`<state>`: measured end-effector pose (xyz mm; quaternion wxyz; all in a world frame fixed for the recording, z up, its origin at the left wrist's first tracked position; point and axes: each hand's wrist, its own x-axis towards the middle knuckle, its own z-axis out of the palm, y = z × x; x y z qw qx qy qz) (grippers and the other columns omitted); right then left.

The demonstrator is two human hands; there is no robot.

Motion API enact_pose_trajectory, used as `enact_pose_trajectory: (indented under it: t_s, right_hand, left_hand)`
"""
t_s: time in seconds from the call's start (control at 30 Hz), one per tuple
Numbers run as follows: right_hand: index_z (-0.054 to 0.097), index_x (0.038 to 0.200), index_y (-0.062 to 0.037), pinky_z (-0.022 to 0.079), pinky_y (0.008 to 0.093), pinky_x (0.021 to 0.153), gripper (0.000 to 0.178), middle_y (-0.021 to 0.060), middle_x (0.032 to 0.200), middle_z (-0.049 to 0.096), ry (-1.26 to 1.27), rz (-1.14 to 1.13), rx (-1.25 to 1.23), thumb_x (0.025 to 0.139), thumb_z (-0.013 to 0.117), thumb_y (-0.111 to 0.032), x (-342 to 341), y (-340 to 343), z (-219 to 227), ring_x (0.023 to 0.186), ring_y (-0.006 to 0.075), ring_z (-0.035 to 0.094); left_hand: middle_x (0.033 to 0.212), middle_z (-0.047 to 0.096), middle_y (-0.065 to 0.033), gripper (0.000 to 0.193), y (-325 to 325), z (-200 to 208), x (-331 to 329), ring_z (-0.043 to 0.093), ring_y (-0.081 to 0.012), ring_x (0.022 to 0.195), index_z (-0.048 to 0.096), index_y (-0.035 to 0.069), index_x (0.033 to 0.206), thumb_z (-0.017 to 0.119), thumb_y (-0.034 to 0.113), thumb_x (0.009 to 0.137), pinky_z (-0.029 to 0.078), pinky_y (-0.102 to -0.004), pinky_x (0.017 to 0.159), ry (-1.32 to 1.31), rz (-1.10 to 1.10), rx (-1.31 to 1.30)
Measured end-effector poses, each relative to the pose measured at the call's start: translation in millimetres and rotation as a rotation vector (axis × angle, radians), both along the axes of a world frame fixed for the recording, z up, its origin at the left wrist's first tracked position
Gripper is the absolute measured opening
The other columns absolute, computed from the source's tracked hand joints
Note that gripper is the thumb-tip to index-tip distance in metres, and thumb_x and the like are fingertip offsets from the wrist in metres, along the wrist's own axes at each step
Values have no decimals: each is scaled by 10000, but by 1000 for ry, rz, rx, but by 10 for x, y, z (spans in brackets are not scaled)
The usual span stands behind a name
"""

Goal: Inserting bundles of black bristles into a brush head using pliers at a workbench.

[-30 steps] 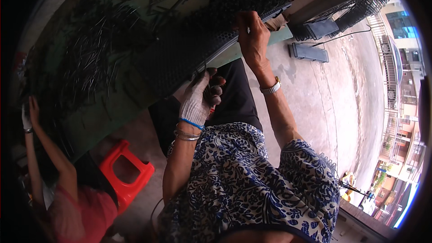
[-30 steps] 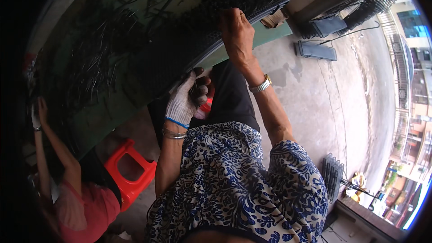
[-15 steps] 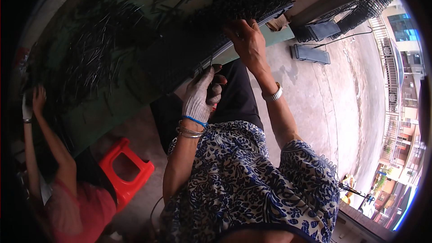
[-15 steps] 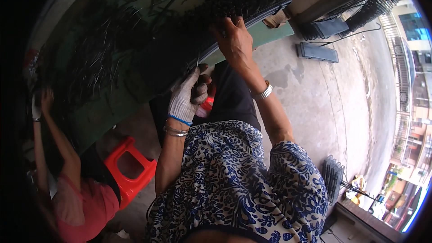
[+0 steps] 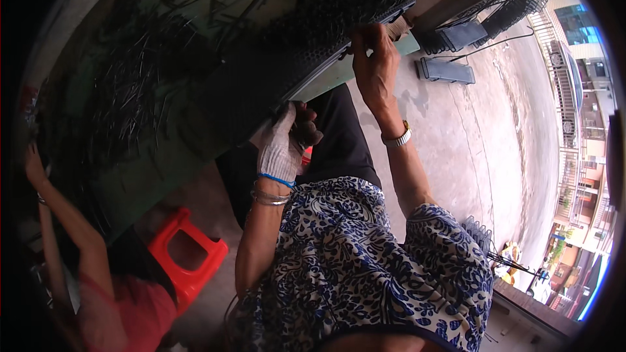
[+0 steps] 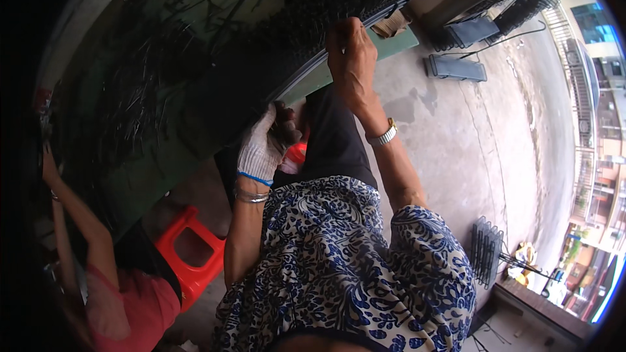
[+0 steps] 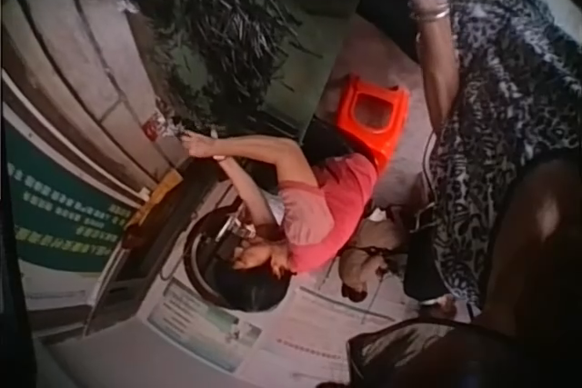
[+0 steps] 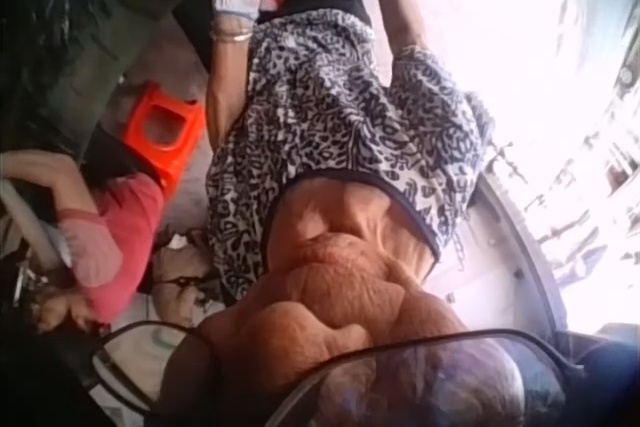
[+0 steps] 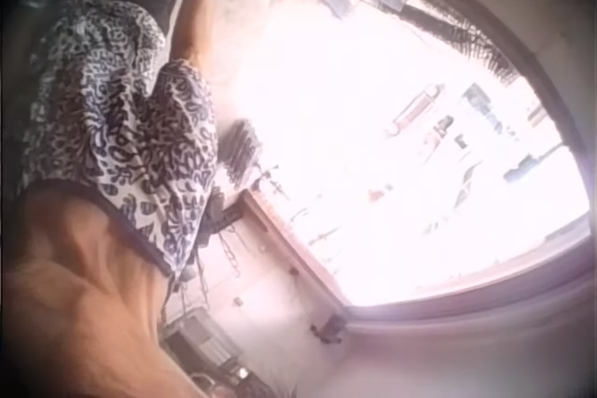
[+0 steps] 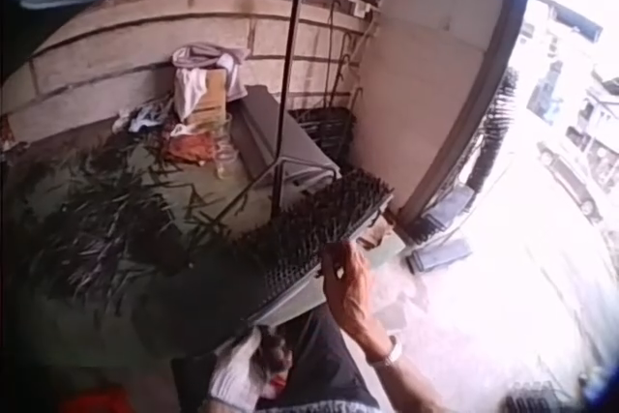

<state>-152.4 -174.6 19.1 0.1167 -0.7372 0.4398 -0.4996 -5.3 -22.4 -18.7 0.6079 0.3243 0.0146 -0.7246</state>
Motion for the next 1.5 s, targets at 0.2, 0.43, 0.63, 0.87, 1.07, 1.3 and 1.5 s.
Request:
enact_pose_trajectory:
  t_s: [0.2,0.43,0.63,0.87,1.07,1.3,1.5]
  right_hand:
    - [579,954,-29,478,327,609,72,118,786,625,92,-25,-99,890,609,-17,62,-38,-61,675,240,620]
    - [600,949,-38,482,323,612,76,106,770,630,19,-13,-68,881,633,-28,59,-28,-52,661,221,616]
    - [614,946,-32,484,317,610,68,102,754,630,26,-19,-24,882,638,-32,60,11,-45,648,208,613]
    - [643,922,-75,476,324,598,74,94,864,552,181,-22,-15,852,667,-78,121,-21,-185,658,245,576]
    - [663,939,-96,479,343,623,93,99,902,551,348,-37,2,860,669,-145,71,19,-252,677,260,590]
    - [649,988,15,490,294,671,183,85,837,674,-31,521,770,913,638,-153,-80,465,34,758,135,617]
    - [623,957,13,468,259,576,90,76,823,681,-148,99,422,918,587,-60,-137,389,196,629,118,613]
  left_hand:
    - [843,665,-52,184,-57,84,-88,643,-139,700,639,56,1011,613,227,947,569,-314,631,-60,147,158]
    - [802,640,-54,226,-21,39,-65,558,-86,598,633,29,1036,606,238,954,497,-247,537,-124,45,30]
    - [782,634,-64,236,3,88,-135,534,-82,576,634,15,1052,595,228,960,435,-214,490,-192,35,7]
    - [780,644,-64,251,-2,160,-184,542,-77,578,638,5,1063,596,231,960,432,-207,480,-217,24,11]
    - [800,667,-67,255,-12,185,-202,579,-80,601,655,17,1053,616,247,948,446,-196,492,-303,3,27]
    - [803,687,-65,273,-16,204,-230,588,-84,579,666,23,1046,623,272,943,438,-193,478,-415,-20,7]
    - [856,705,-93,280,-36,149,-225,608,-95,593,657,20,1049,628,275,938,444,-198,469,-425,-28,46]
